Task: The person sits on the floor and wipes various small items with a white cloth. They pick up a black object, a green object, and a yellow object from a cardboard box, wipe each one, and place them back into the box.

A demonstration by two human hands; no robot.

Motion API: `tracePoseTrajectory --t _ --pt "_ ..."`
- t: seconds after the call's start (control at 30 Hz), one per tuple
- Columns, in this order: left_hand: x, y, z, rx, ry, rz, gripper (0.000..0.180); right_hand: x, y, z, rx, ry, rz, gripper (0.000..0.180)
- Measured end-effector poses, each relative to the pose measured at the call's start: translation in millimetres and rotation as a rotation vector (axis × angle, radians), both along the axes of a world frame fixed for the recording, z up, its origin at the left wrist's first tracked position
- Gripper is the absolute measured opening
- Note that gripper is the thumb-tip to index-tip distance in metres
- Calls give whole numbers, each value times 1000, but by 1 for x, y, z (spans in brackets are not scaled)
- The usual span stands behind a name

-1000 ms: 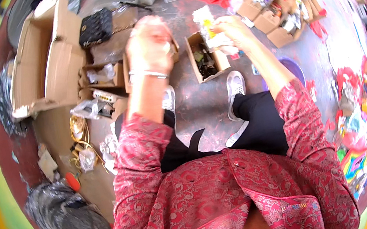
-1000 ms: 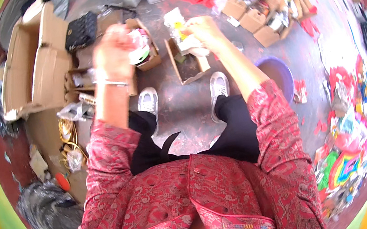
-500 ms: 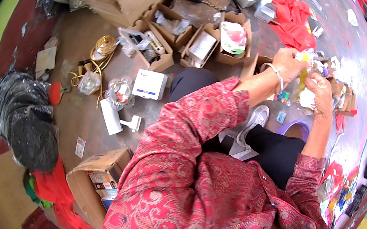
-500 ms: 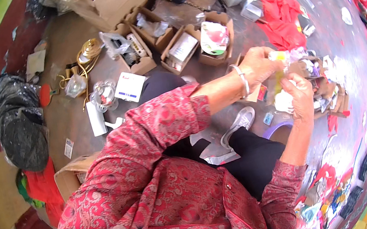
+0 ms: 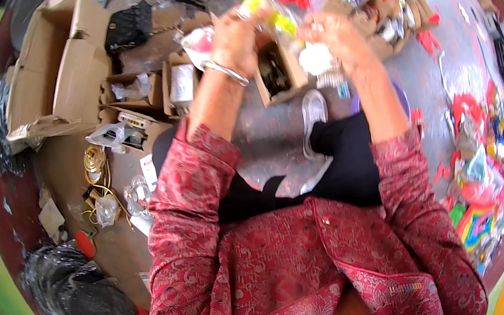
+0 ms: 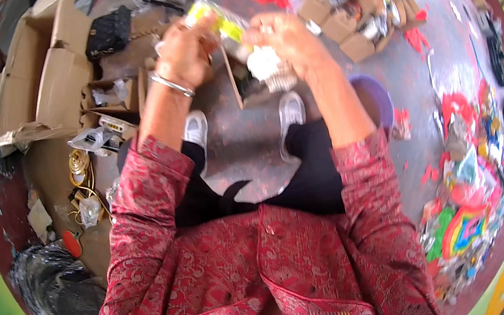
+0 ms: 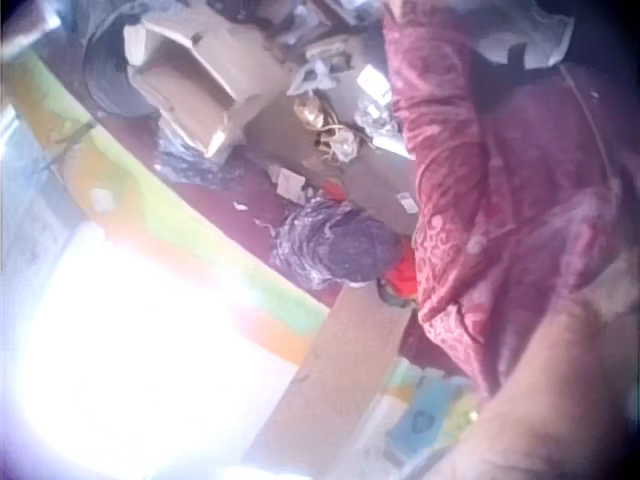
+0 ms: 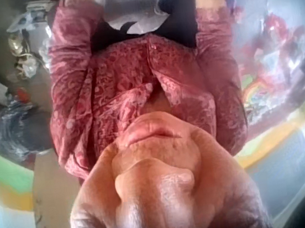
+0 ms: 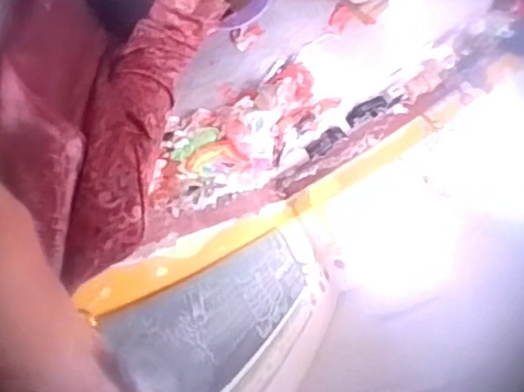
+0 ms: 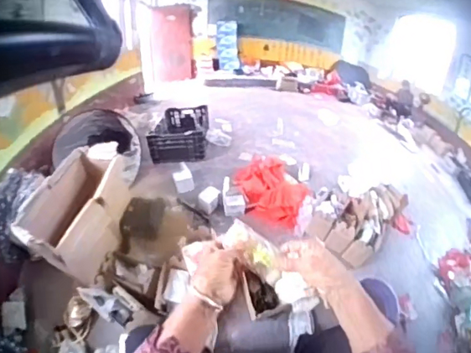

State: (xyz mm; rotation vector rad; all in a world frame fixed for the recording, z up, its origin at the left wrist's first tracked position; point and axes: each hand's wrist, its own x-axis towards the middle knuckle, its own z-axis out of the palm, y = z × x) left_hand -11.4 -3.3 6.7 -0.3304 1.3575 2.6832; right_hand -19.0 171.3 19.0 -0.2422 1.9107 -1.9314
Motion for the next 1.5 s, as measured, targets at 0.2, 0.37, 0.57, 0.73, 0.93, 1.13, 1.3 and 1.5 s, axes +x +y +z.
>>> tracePoseTrajectory --t 0.2,0.37,0.57,0.73,0.93,1.13,1.3,1.5 --pt "-2 -9 6 -448 381 -340 31 -9 42 17 542 561 102 17" --pt "4 -1 8 -1081 525 -488 31 -4 43 16 632 475 189 14" --pt "-5 -6 4 -1172 530 -452 25 -7 36 0 494 399 194 19" --pt "-13 -12 -19 -1054 547 -209 68 -27 39 -18 744 345 40 24" --pt "-19 -16 -15 -915 399 -243 72 -76 43 -146 1059 145 -52 25" --pt "-19 -9 -17 -1019 414 -142 72 -66 16 -208 725 -36 9 52" --pt "-10 -17 -25 -1060 354 -275 75 -59 11 -194 1193 -60 140 44" --pt "-20 -10 -24 -1019 376 -219 50 -122 41 -205 1183 108 64 33"
